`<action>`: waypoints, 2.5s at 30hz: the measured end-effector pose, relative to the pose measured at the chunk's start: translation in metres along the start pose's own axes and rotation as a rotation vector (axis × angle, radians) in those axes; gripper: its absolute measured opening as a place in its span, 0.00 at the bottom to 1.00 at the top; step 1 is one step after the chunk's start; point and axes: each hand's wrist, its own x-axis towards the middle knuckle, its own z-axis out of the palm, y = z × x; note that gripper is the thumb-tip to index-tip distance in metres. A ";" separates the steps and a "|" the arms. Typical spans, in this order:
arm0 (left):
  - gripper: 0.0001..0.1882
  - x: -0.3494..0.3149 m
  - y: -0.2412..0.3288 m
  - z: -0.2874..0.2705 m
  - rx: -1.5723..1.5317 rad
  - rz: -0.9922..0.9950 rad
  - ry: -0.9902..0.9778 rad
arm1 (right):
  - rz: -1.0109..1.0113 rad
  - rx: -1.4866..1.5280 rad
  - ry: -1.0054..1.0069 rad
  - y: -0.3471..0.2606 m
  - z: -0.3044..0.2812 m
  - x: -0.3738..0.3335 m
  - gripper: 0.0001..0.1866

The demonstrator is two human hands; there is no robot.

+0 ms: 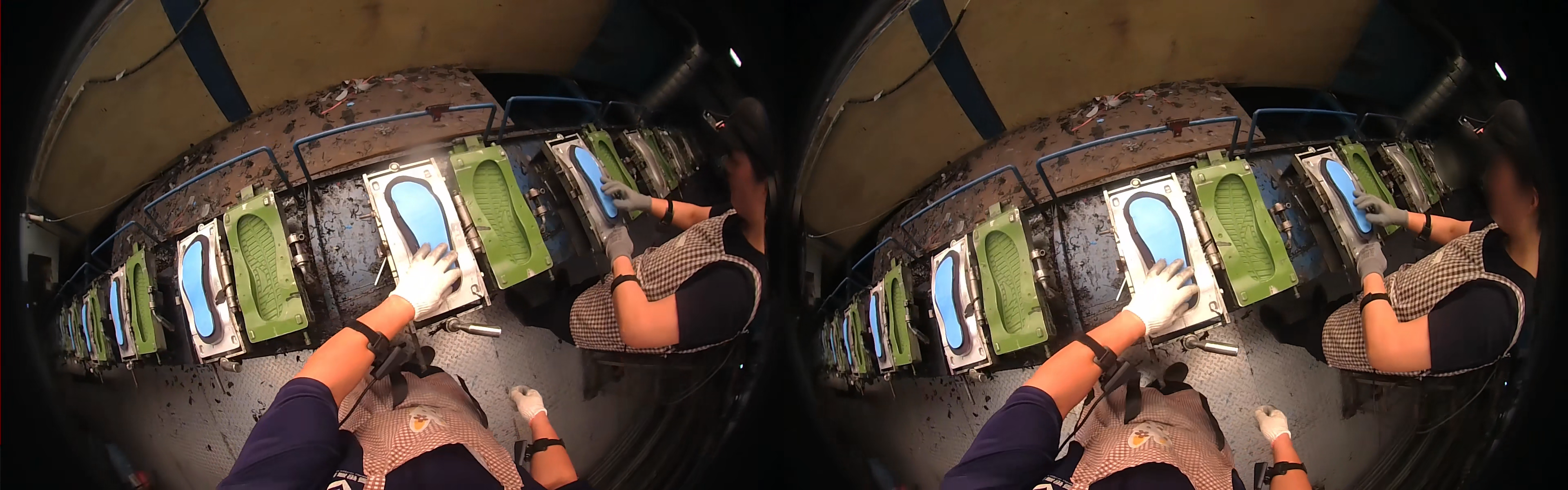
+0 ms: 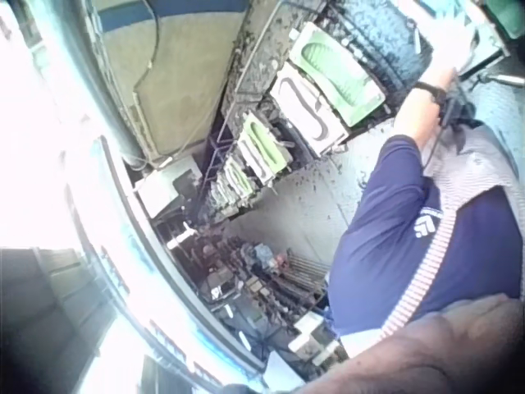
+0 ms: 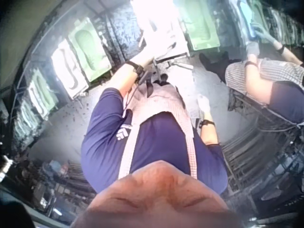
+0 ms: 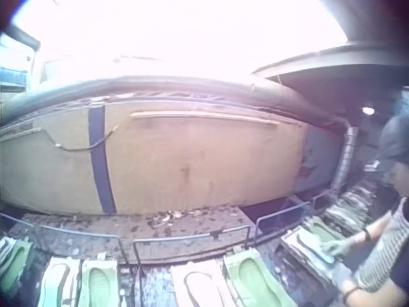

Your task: Placing blue inner sole components into various shoe molds on a production line.

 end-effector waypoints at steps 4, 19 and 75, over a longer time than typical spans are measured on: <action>0.23 0.006 0.016 -0.006 -0.094 -0.035 0.033 | 0.108 0.031 -0.023 -0.002 -0.039 0.025 0.16; 0.22 -0.001 0.044 0.047 -0.101 -0.427 0.398 | -0.951 -0.620 -0.127 -0.423 0.035 0.090 0.18; 0.40 0.056 -0.108 -0.013 -0.303 -0.815 0.204 | -0.192 0.123 -0.020 -0.081 -0.141 0.028 0.27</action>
